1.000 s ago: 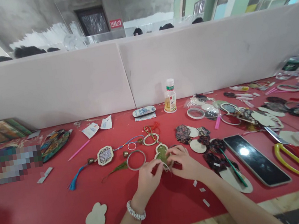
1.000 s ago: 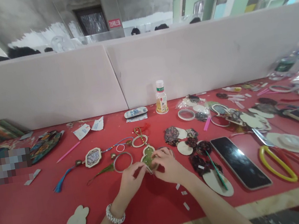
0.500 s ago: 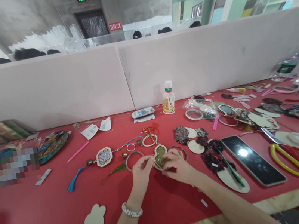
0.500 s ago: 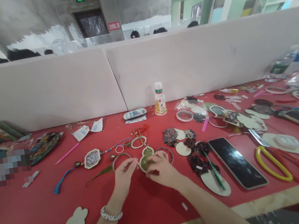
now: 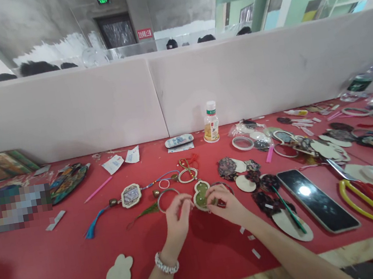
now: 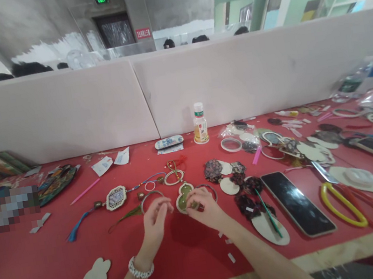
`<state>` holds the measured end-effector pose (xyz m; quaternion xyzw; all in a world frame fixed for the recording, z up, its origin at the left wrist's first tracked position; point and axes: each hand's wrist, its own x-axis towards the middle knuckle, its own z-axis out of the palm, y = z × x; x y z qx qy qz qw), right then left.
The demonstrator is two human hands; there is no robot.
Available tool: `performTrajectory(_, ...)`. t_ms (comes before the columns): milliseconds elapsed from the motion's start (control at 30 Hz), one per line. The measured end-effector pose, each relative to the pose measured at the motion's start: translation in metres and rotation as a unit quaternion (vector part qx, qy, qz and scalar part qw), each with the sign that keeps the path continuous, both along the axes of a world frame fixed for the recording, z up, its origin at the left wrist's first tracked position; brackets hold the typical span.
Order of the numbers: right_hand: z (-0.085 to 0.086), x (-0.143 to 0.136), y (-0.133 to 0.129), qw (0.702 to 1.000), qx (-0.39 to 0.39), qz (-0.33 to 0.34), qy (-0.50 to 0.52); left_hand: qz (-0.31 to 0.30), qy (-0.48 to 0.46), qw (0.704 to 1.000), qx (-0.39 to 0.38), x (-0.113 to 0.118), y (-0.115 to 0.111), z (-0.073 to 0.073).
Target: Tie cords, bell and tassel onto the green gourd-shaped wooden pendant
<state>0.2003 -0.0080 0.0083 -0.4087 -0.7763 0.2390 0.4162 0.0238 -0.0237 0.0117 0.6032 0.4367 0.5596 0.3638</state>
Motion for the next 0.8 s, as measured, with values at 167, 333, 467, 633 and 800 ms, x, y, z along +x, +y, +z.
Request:
performTrajectory(167, -0.002, 0.002, 0.003, 0.996, -0.077, -0.001, 0.053, -0.112, 0.266, 0.950, 0.118, 0.004, -0.010, 0.008)
performTrajectory(333, -0.009, 0.001, 0.006, 0.961, -0.212, 0.037, 0.174, -0.091, 0.325, 0.931, 0.139, 0.010, -0.005, 0.002)
performTrajectory(467, -0.007, -0.004, 0.005, 0.910, -0.283, 0.073, 0.293, -0.060, 0.376, 0.912, 0.151, 0.011, 0.000, -0.008)
performTrajectory(633, -0.004, -0.009, 0.004, 0.877, -0.319, 0.098, 0.346, -0.062, 0.392, 0.906, 0.144, 0.012, 0.000, -0.011)
performTrajectory(800, 0.000, -0.004, 0.005, 0.884, -0.302, 0.094, 0.343, -0.084, 0.390, 0.906, 0.142, 0.014, -0.001, -0.012)
